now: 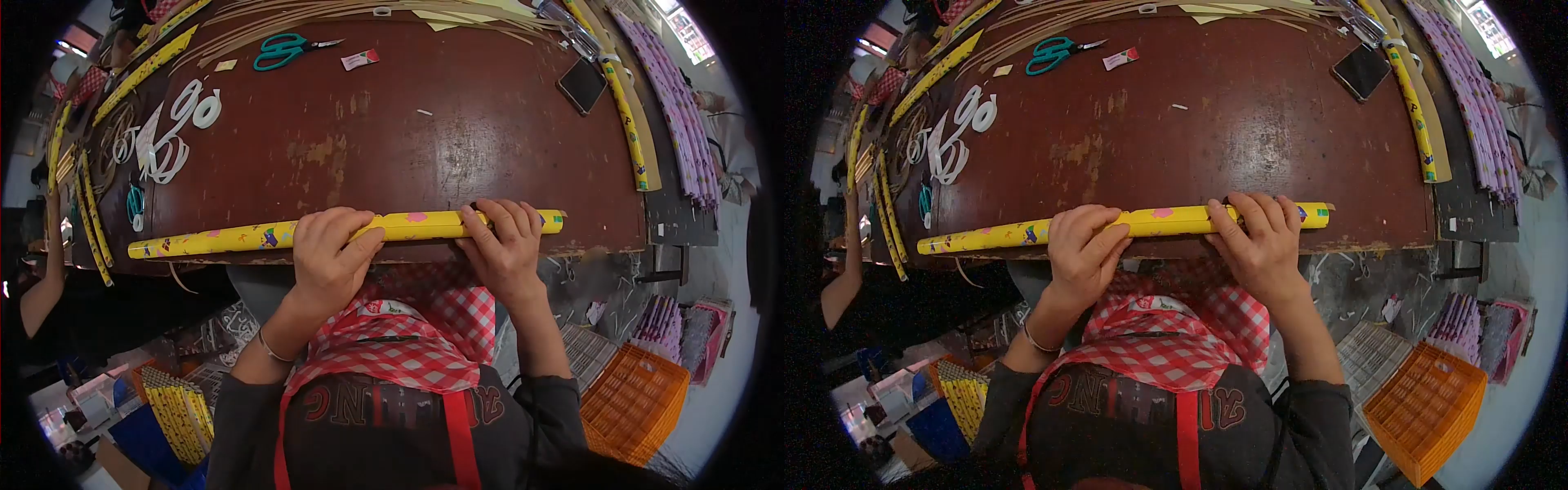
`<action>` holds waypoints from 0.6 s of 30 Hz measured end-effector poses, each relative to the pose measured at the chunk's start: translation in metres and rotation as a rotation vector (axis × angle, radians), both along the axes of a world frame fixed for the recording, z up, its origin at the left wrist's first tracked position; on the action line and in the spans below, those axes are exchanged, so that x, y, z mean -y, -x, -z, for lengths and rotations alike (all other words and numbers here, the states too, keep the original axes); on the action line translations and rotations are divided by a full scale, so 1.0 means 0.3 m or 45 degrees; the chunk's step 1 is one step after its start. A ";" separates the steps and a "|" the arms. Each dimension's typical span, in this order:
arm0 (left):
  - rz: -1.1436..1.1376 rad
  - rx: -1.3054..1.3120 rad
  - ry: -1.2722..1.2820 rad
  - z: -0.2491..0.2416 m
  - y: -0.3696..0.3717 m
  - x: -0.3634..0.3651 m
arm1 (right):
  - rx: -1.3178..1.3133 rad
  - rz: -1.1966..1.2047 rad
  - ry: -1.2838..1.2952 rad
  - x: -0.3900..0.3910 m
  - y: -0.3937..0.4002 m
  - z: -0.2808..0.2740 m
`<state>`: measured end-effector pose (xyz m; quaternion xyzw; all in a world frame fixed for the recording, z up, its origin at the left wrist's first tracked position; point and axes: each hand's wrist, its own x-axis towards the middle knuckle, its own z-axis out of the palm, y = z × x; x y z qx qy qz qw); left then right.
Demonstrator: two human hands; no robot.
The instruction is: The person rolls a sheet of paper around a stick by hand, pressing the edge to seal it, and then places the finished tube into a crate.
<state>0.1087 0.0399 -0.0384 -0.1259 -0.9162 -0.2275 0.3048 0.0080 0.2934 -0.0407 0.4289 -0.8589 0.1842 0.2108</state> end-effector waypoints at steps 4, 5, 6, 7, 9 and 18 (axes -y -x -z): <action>-0.008 0.000 0.002 0.008 -0.001 0.000 | 0.003 -0.010 0.002 -0.002 0.001 0.000; -0.017 0.007 0.015 0.004 0.000 -0.003 | 0.002 -0.007 0.001 -0.001 0.001 -0.001; -0.025 0.014 0.029 0.002 0.001 -0.004 | 0.002 -0.004 0.001 -0.001 0.000 -0.001; -0.026 0.015 0.029 0.002 0.000 -0.004 | 0.002 -0.005 0.002 0.000 0.000 0.000; -0.012 0.002 0.023 0.007 0.000 -0.002 | -0.002 -0.008 0.006 -0.001 0.001 0.004; -0.024 -0.005 0.043 0.008 -0.001 -0.001 | -0.003 0.006 -0.011 -0.002 0.000 0.004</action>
